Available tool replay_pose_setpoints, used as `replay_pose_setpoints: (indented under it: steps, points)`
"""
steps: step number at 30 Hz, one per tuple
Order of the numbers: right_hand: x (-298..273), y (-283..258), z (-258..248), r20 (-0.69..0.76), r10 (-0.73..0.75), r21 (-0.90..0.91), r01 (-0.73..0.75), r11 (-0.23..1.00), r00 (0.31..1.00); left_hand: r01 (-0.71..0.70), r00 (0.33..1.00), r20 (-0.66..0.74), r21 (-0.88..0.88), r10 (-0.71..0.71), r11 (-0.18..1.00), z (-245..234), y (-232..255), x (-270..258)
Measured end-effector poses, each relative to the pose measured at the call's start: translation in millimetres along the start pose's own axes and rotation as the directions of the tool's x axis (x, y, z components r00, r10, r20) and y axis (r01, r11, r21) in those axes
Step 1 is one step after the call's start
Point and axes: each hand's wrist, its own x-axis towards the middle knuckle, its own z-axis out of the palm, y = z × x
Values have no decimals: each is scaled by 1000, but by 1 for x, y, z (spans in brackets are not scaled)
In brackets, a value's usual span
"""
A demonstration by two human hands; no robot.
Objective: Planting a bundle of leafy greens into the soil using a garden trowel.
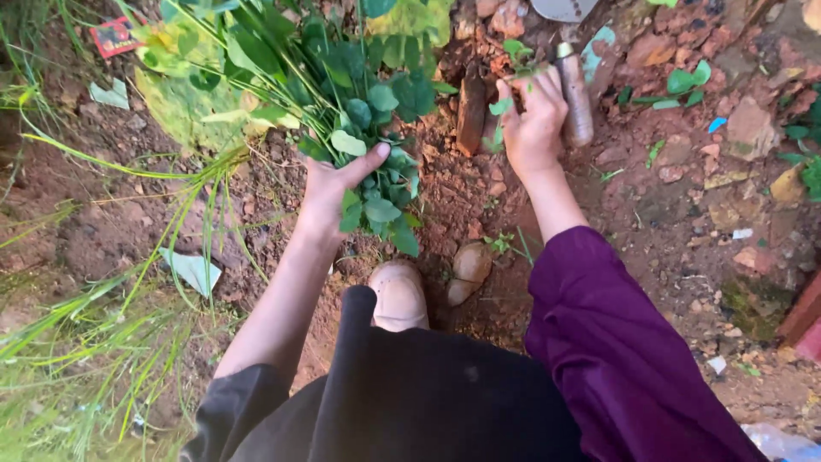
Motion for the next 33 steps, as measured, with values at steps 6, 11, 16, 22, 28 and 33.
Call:
replay_pose_setpoints:
  steps: [6, 11, 16, 22, 28, 33]
  points:
    - [5, -3, -8, 56, -41, 41, 39, 998, 998, -19, 1000, 5, -31, 19, 999, 3, 2, 2]
    - [1, 0, -14, -38, 23, -5, -24, 1000, 999, 29, 1000, -2, -40, -29, 999, 2, 5, 4]
    - [1, -8, -7, -46, -9, -13, 9, 1000, 999, 37, 999, -6, -47, -37, 998, 7, 2, 6]
    - [11, -13, -8, -31, -23, 56, 25, 998, 999, 43, 999, 10, -39, -43, 998, 8, -4, 8]
    - [4, -6, 0, 14, 12, 51, -13, 999, 1000, 33, 999, 18, -16, -33, 999, 10, -4, 7]
    - [-7, -37, -19, 171, 288, 145, -313, 939, 942, -11, 999, 33, 45, 10, 999, 11, -12, 11]
